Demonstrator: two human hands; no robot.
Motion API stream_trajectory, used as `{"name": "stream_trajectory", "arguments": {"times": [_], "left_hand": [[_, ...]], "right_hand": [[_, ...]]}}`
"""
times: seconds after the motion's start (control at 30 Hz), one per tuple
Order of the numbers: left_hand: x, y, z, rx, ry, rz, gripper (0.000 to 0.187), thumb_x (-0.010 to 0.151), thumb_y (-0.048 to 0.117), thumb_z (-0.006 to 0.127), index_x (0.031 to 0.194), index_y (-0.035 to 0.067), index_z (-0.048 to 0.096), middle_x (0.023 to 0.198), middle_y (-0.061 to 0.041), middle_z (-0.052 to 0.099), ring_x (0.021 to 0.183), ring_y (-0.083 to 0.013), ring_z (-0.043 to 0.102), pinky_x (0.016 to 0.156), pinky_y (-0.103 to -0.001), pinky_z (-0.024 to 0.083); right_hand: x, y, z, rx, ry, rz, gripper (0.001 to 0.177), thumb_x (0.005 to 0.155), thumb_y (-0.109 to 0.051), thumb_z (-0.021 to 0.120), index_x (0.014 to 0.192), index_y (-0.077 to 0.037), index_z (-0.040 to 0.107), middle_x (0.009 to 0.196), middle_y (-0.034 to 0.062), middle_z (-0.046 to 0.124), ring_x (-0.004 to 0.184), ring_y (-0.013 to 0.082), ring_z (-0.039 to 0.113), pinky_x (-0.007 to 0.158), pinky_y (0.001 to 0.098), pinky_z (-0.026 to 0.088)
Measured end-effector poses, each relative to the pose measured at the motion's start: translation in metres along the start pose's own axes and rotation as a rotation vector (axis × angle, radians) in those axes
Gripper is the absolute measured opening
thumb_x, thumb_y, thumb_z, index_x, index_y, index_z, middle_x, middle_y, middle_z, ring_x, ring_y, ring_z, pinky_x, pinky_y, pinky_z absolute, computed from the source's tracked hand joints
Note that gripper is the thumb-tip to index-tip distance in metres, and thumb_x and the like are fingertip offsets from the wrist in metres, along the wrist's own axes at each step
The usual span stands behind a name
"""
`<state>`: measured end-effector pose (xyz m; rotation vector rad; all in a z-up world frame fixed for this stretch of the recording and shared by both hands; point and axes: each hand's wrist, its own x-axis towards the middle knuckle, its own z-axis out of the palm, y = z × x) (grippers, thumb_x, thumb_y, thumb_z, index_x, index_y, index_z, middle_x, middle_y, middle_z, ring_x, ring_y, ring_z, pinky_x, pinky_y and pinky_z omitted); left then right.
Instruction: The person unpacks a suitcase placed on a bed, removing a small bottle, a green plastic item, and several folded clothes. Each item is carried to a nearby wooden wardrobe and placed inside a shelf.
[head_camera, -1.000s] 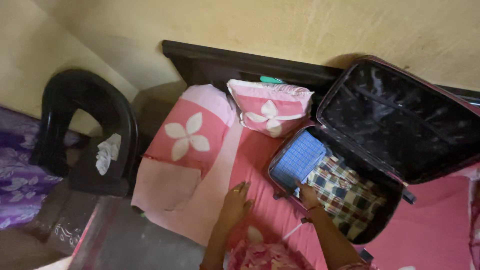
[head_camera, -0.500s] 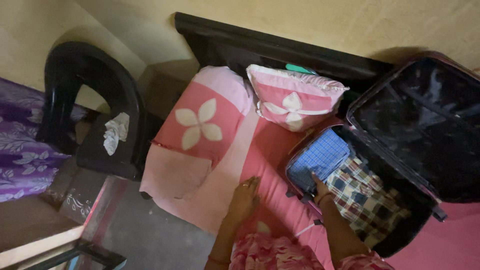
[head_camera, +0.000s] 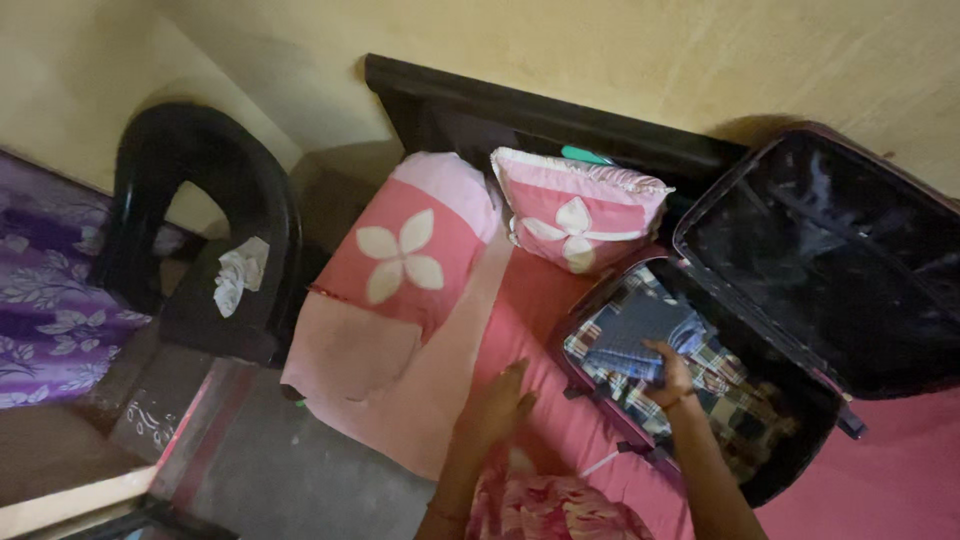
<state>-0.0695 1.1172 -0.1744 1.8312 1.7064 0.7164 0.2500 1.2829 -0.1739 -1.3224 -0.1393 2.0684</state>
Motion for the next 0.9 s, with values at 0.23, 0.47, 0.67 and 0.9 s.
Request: {"name": "stream_trajectory", "arguments": {"times": [0.23, 0.47, 0.67, 0.9], "left_hand": [[0.01, 0.045, 0.039, -1.415, -0.161, -0.369, 0.071, 0.103, 0.05, 0.059, 0.148, -0.003, 0.048, 0.124, -0.017, 0.057, 0.119, -0.0366, 0.061, 0.106, -0.054, 0.049], [0.006, 0.136, -0.067, -2.04, 0.082, -0.026, 0.068, 0.1, 0.05, 0.057, 0.146, 0.002, 0.048, 0.131, -0.015, 0.064, 0.118, -0.0302, 0.066, 0.103, -0.048, 0.053], [-0.03, 0.164, -0.111, -2.048, 0.253, -0.047, 0.051, 0.105, 0.034, 0.058, 0.144, 0.002, 0.051, 0.132, -0.015, 0.066, 0.118, -0.0283, 0.067, 0.102, -0.046, 0.056], [-0.078, 0.176, -0.099, -2.078, 0.556, 0.097, 0.046, 0.104, 0.03, 0.056, 0.141, 0.003, 0.053, 0.13, -0.013, 0.066, 0.116, -0.0285, 0.066, 0.1, -0.047, 0.055]], "right_hand": [[-0.126, 0.014, 0.019, -0.272, -0.158, -0.168, 0.047, 0.083, -0.027, 0.071, 0.122, 0.001, 0.066, 0.108, 0.013, 0.074, 0.091, 0.0252, 0.073, 0.079, 0.0394, 0.059], [-0.203, 0.023, 0.049, -0.583, -0.553, -0.199, 0.065, 0.08, -0.021, 0.075, 0.137, 0.004, 0.055, 0.118, 0.0195, 0.074, 0.103, 0.0292, 0.072, 0.087, 0.0425, 0.059], [-0.21, 0.042, 0.039, -0.129, -0.606, -0.225, 0.074, 0.09, -0.047, 0.071, 0.139, 0.006, 0.054, 0.123, 0.0209, 0.069, 0.11, 0.0344, 0.065, 0.093, 0.0494, 0.049], [-0.233, 0.084, 0.061, -0.164, -0.572, -0.284, 0.073, 0.077, -0.037, 0.073, 0.141, -0.01, 0.051, 0.131, 0.0007, 0.069, 0.116, 0.0245, 0.066, 0.097, 0.0468, 0.05]]}}
